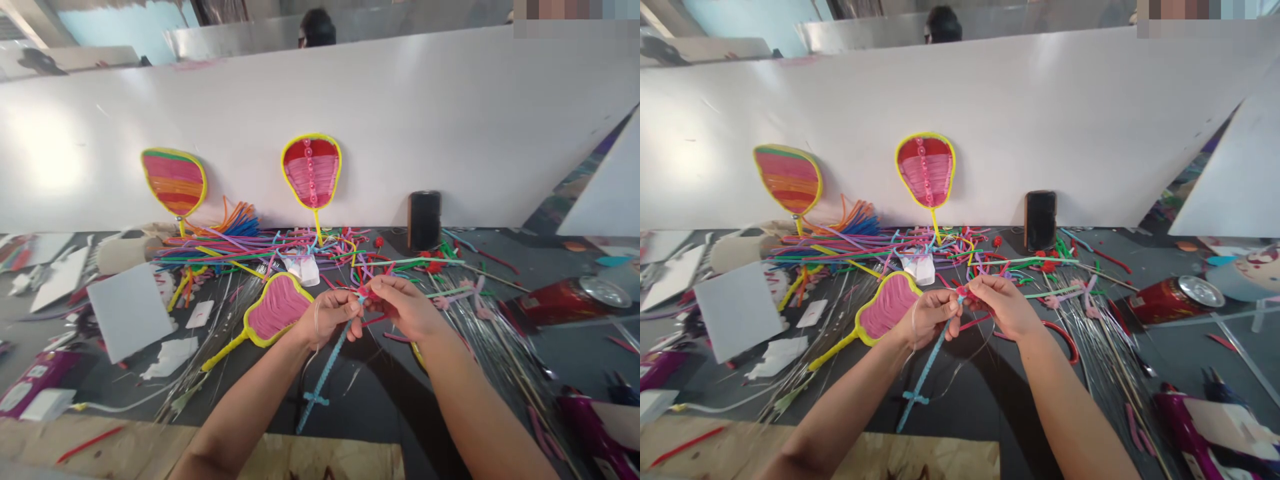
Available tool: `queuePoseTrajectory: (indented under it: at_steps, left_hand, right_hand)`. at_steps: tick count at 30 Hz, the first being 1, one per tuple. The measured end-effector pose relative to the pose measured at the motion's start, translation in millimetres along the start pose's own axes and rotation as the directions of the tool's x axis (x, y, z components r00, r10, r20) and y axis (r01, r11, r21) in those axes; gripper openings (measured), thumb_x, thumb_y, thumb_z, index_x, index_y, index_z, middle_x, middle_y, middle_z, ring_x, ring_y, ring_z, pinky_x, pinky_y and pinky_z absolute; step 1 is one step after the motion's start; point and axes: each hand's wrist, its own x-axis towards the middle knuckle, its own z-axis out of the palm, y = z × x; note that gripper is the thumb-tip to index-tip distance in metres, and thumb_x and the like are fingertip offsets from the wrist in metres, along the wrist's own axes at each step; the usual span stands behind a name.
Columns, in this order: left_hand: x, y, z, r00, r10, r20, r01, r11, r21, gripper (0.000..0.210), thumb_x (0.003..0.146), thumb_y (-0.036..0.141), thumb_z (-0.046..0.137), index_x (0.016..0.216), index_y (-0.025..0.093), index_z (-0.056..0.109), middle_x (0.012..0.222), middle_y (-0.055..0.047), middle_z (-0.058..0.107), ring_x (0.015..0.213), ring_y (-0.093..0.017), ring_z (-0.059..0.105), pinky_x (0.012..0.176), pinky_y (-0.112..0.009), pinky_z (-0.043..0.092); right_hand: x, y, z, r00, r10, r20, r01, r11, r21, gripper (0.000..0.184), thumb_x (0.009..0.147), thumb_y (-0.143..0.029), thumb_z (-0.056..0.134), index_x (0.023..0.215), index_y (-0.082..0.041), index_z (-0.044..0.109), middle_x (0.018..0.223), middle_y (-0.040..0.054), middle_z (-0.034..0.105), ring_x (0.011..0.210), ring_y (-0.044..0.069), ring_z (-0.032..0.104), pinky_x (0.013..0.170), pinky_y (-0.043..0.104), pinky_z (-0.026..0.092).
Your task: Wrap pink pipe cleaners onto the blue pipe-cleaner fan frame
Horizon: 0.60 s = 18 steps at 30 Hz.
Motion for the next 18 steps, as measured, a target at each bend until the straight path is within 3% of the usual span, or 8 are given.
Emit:
queuePoseTrajectory:
  at_steps: [4,9,13,18]
  left_hand:
    - [0,2,0.8,1.0,-0.001,-0.006,0.001,0.999,-0.032,0.037,0.069,0.047,0.073,0.071,0.013,0.058,0.048,-0.001,0.061,0.038,-0.008,0.052,0.039,-0.016,0.04]
    - [0,3,2.8,1.0,0.002,-0.009,-0.003,0.997,-0.076,0.037,0.068,0.046,0.074,0.071,0.013,0.056,0.048,-0.001,0.061,0.037,-0.007,0.051,0.039,-0.016,0.039]
    - [-1,4,3.8,1.0,0.009,0.0,-0.009,0.997,-0.079,0.037,0.069,0.046,0.074,0.072,0.013,0.057,0.049,-0.001,0.061,0.038,-0.007,0.052,0.039,-0.016,0.04]
    - [-1,1,5.1,0.999,0.048,-0.007,-0.048,0.996,-0.069,0.037,0.069,0.046,0.073,0.071,0.012,0.058,0.048,-0.001,0.061,0.038,-0.007,0.052,0.04,-0.016,0.04]
  right_hand:
    - [-2,-2,0,0.973,-0.218,-0.071,0.19,0.94,-0.282,0.022,0.082,-0.042,0.06,0.083,-0.02,0.065,0.074,0.0013,0.064,0.068,0.015,0.06,0.063,0.028,0.05]
    - [-8,-10,2,0.865,-0.502,0.006,0.405,0.689,-0.601,0.008,0.084,-0.027,0.061,0.086,-0.023,0.067,0.087,0.0026,0.07,0.083,0.018,0.064,0.075,0.031,0.051]
    - [-11,-12,3,0.806,-0.586,0.09,0.471,0.542,-0.696,0.009,0.084,-0.023,0.06,0.089,-0.026,0.067,0.089,0.0026,0.071,0.083,0.019,0.066,0.075,0.033,0.052]
    - [-11,-10,3,0.779,-0.616,0.119,0.478,0.461,-0.747,0.009,0.085,-0.02,0.06,0.089,-0.025,0.066,0.087,0.0023,0.071,0.08,0.018,0.067,0.073,0.03,0.053]
